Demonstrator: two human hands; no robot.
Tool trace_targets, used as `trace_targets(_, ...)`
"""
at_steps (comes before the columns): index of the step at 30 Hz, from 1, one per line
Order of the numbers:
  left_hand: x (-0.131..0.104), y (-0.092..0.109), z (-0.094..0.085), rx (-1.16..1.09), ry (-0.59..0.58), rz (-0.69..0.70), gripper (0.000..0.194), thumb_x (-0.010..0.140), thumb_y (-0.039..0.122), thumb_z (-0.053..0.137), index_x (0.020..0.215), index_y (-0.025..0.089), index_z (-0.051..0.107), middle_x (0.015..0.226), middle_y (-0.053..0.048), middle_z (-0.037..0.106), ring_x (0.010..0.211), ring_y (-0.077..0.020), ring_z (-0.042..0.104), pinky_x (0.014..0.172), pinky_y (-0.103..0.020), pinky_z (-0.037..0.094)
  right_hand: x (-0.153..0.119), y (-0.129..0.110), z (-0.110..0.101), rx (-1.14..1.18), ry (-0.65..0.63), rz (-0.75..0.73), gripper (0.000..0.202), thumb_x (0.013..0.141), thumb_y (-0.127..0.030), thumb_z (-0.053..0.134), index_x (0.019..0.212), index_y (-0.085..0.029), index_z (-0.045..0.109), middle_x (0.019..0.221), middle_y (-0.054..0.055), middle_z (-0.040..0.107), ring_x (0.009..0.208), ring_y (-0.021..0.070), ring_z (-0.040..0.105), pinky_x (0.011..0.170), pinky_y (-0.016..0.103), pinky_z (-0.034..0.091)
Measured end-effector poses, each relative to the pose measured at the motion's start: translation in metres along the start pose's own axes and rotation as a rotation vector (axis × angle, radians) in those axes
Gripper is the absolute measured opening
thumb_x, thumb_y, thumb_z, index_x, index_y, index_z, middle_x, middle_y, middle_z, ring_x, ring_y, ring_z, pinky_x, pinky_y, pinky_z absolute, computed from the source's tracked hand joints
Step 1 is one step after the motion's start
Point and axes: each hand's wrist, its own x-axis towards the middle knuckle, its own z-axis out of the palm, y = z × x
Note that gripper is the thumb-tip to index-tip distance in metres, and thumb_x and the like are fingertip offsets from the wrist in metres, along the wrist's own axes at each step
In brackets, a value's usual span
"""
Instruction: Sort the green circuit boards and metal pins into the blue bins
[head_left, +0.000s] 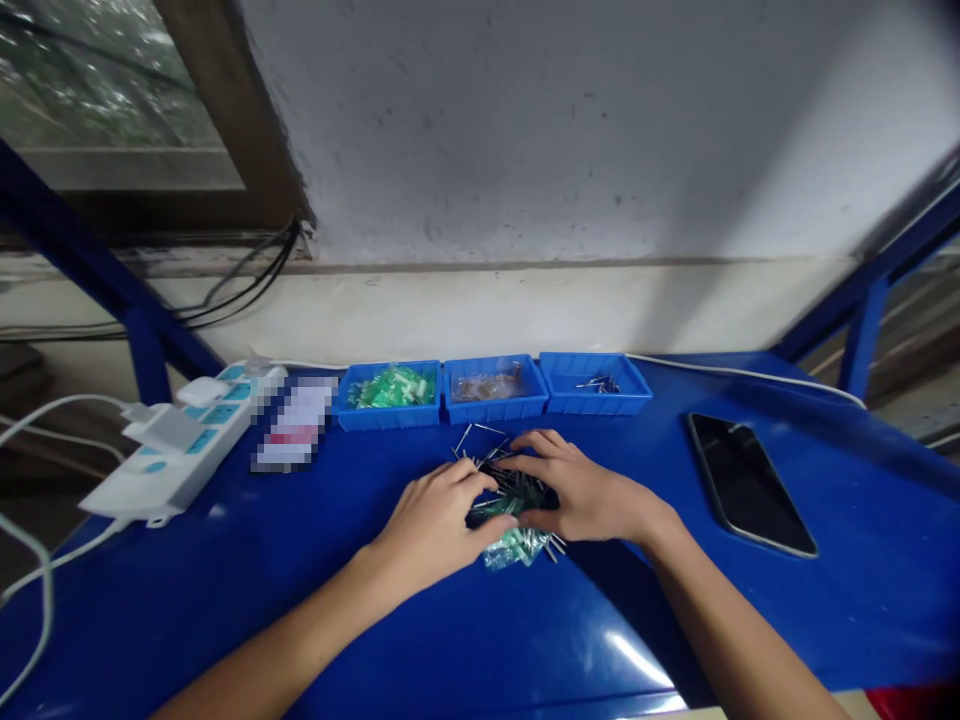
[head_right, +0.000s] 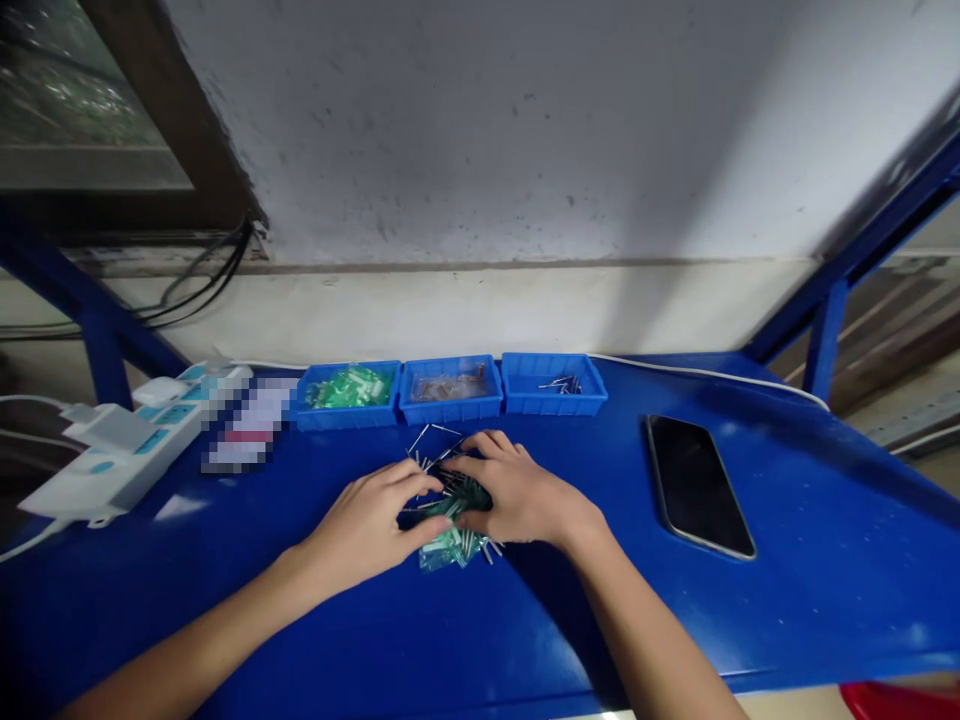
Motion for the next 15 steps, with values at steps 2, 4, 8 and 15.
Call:
trace_targets(2, 0.000, -0.001, 0.003, -0.012, -0.027, 0.014, 0.036, 0.077, 0.048, 0.061, 0.104, 0.024, 0.061, 0.100, -0.004, 0.061, 0.090, -0.0246, 0.060, 0.069, -0.032, 0.046, 0.002, -0.001, 0.003, 0.000, -0.009, 0.015, 0.055, 0.075, -0.036, 0.066, 0.127, -0.028, 0.051, 0.114, 0.009, 0.051, 0.113, 0.0280, 0.042, 0.091, 0.049, 0.041)
trace_targets(4, -0.003, -0.006, 0.002, -0.030, -0.048, -0.010, 0.039, 0.075, 0.049, 0.064, 0.105, 0.026, 0.060, 0.102, -0.004, 0.060, 0.092, -0.0256, 0.059, 0.071, -0.033, 0.046, 0.003, 0.001, 0.005, -0.006, -0.018, 0.041, 0.056, 0.075, -0.037, 0.066, 0.128, -0.028, 0.049, 0.118, 0.010, 0.049, 0.115, 0.0288, 0.040, 0.091, 0.050, 0.040)
trace_targets(8, -0.011, -0.014, -0.002, -0.089, -0.048, -0.056, 0.025, 0.079, 0.036, 0.063, 0.102, 0.026, 0.061, 0.099, -0.002, 0.061, 0.090, -0.0236, 0.058, 0.073, -0.033, 0.046, 0.001, 0.008, 0.007, -0.027, 0.017, 0.068, 0.057, 0.076, -0.035, 0.065, 0.130, -0.027, 0.048, 0.123, 0.011, 0.047, 0.118, 0.0298, 0.039, 0.092, 0.051, 0.040)
trace_targets(15, -0.009, -0.029, -0.013, -0.369, 0.136, -0.171, 0.017, 0.081, 0.015, 0.055, 0.095, 0.023, 0.061, 0.082, 0.000, 0.059, 0.064, -0.0127, 0.055, 0.058, -0.024, 0.044, 0.007, -0.001, 0.004, 0.086, 0.035, 0.024, 0.055, 0.078, -0.039, 0.063, 0.129, -0.025, 0.049, 0.120, 0.010, 0.051, 0.115, 0.0268, 0.043, 0.094, 0.048, 0.038)
